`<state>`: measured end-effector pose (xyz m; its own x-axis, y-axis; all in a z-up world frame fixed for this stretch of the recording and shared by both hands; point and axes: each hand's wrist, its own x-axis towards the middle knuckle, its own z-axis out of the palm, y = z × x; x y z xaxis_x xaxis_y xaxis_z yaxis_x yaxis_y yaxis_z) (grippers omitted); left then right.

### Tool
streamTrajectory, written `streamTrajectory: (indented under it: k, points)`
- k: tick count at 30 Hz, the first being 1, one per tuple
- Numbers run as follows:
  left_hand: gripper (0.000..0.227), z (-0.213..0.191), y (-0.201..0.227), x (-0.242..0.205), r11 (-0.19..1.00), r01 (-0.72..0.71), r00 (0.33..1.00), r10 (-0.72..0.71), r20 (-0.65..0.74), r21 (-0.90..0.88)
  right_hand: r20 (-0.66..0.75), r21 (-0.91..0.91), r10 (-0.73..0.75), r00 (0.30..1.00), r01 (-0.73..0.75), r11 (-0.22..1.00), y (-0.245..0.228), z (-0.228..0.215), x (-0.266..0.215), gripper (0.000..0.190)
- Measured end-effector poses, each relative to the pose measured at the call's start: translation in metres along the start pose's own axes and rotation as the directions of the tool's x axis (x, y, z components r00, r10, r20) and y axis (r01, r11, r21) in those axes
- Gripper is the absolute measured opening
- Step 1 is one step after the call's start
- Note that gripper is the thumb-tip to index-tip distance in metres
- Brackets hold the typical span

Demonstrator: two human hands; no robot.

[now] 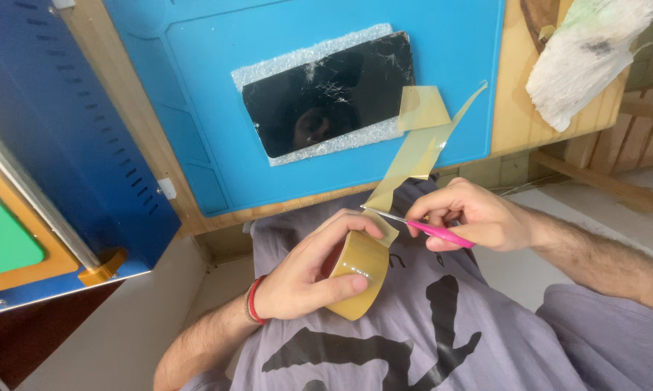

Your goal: The person attempts to cut a roll of masking tape using a metal file, then switches to using pink scissors to cut a strip of tape. The person handles the tape roll and scissors over a workbench containing a cracked smartphone.

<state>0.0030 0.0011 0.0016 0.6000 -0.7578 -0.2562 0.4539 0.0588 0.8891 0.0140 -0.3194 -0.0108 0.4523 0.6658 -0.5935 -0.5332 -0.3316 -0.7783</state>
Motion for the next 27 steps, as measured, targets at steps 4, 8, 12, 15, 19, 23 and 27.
streamTrajectory:
  k: [4, 8, 12, 15, 19, 23, 27]
  points:
    - [0.048, -0.001, -0.001, 0.000, 1.000, 0.004, 1.000, -0.004, 0.001, -0.004, 0.014, -0.035, -0.033, 0.999, 0.033, 0.999, -0.001, 0.000, 0.003, 0.031]
    - [0.047, -0.002, 0.000, -0.001, 1.000, 0.012, 1.000, -0.012, -0.008, 0.006, -0.030, -0.036, -0.052, 0.998, 0.051, 0.998, 0.001, 0.002, 0.001, 0.029]
    - [0.047, -0.001, 0.000, -0.001, 1.000, 0.004, 1.000, -0.004, -0.011, 0.005, -0.048, -0.053, -0.084, 0.995, 0.081, 0.995, 0.001, 0.005, 0.001, 0.026]
    - [0.047, -0.001, 0.001, -0.002, 1.000, 0.017, 1.000, -0.017, -0.010, 0.002, -0.079, -0.067, -0.105, 0.991, 0.100, 0.993, -0.003, 0.009, 0.000, 0.030]
    - [0.048, -0.001, 0.000, -0.003, 1.000, 0.025, 1.000, -0.025, -0.003, 0.009, -0.123, -0.111, -0.101, 0.987, 0.087, 0.990, -0.004, 0.007, -0.001, 0.028]
    - [0.048, -0.001, -0.001, -0.003, 1.000, 0.003, 1.000, -0.003, -0.011, -0.007, -0.108, -0.202, -0.158, 0.981, 0.134, 0.970, -0.021, -0.009, -0.011, 0.025]
    - [0.047, -0.001, -0.006, -0.004, 1.000, 0.007, 1.000, -0.008, -0.020, -0.024, -0.031, -0.068, -0.136, 0.990, 0.134, 0.989, -0.046, -0.032, -0.034, 0.044]
